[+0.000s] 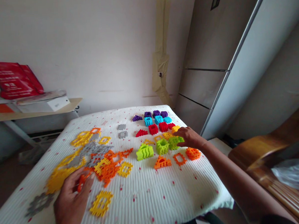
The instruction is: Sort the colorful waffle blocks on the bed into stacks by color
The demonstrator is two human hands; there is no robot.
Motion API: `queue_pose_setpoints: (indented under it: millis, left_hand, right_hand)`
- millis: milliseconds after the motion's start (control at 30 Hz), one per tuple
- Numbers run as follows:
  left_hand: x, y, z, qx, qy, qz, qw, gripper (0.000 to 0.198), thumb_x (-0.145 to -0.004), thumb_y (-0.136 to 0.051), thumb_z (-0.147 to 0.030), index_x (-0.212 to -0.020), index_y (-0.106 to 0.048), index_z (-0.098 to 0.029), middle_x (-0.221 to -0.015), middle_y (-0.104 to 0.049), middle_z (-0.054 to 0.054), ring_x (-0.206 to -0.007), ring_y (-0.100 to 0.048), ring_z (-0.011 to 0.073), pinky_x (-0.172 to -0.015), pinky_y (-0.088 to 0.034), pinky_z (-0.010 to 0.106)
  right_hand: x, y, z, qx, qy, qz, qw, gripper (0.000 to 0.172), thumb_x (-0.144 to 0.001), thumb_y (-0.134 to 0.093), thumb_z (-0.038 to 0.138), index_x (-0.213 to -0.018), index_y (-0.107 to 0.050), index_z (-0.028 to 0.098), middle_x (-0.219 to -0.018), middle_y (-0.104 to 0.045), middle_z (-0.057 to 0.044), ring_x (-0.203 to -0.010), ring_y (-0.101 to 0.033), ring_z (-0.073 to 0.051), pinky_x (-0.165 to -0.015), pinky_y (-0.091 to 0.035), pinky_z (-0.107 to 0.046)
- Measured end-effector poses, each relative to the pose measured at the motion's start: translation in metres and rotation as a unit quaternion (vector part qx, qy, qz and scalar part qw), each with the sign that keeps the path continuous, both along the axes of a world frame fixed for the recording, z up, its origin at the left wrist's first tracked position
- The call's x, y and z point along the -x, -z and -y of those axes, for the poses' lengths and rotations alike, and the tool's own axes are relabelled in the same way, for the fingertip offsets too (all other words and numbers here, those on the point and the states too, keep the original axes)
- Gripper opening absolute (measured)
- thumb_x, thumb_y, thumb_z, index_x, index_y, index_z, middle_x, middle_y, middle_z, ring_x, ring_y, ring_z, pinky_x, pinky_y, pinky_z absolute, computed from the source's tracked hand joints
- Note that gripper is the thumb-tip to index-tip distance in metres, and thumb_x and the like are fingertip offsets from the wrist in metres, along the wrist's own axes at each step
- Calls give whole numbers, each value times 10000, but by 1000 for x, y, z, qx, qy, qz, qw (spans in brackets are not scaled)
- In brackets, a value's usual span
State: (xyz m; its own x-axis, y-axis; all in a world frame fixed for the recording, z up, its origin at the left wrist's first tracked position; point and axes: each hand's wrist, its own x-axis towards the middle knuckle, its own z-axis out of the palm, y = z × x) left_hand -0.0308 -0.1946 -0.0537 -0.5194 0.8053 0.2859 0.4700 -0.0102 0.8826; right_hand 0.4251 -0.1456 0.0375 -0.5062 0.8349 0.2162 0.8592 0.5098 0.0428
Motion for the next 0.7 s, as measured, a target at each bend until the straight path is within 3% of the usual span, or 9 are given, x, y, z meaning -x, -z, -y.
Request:
queue_pose_setpoints:
  millis: [167,400,533,700]
  left_hand:
    - [1,1,1,20,28,23,999,549,-654,-653,-504,-1114,-583,-214,-1034,-654,63,-914,-597,234,-876,-450,362]
    - [-8,-6,5,-42,7,58,997,452,-692,-632,-451,-1059,-597,-189,-1007,-636,57,-923,-583,201,-872,-451,328]
    - [-9,-7,5,-93,39,129,986,417,-685,-668,-391,-1041,-588,-187,-1027,-635,60,-954,-589,183,-901,-438,307]
    - [-12,-17,7,-145,65,308,938,330,-759,-603,-399,-1024,-571,-204,-1015,-660,68,-965,-619,191,-898,-453,352]
  right_hand:
    - [1,1,3,-12,-11,2,1000,456,-733,-679,287,-1173,-595,198,-1071,-658,-106,-1021,-588,-231,-860,-414,-388]
    - [13,-2,5,-123,-82,-37,988,299,-843,-568,347,-1094,-609,191,-1060,-665,-114,-1005,-591,-254,-820,-440,-412]
    - [56,-1,19,-171,-137,-114,969,221,-880,-530,306,-1044,-625,192,-985,-684,-105,-925,-618,-230,-824,-472,-403]
    - [138,14,51,-147,-255,-170,941,188,-907,-469,213,-1017,-618,183,-954,-685,-92,-857,-632,-188,-759,-508,-351]
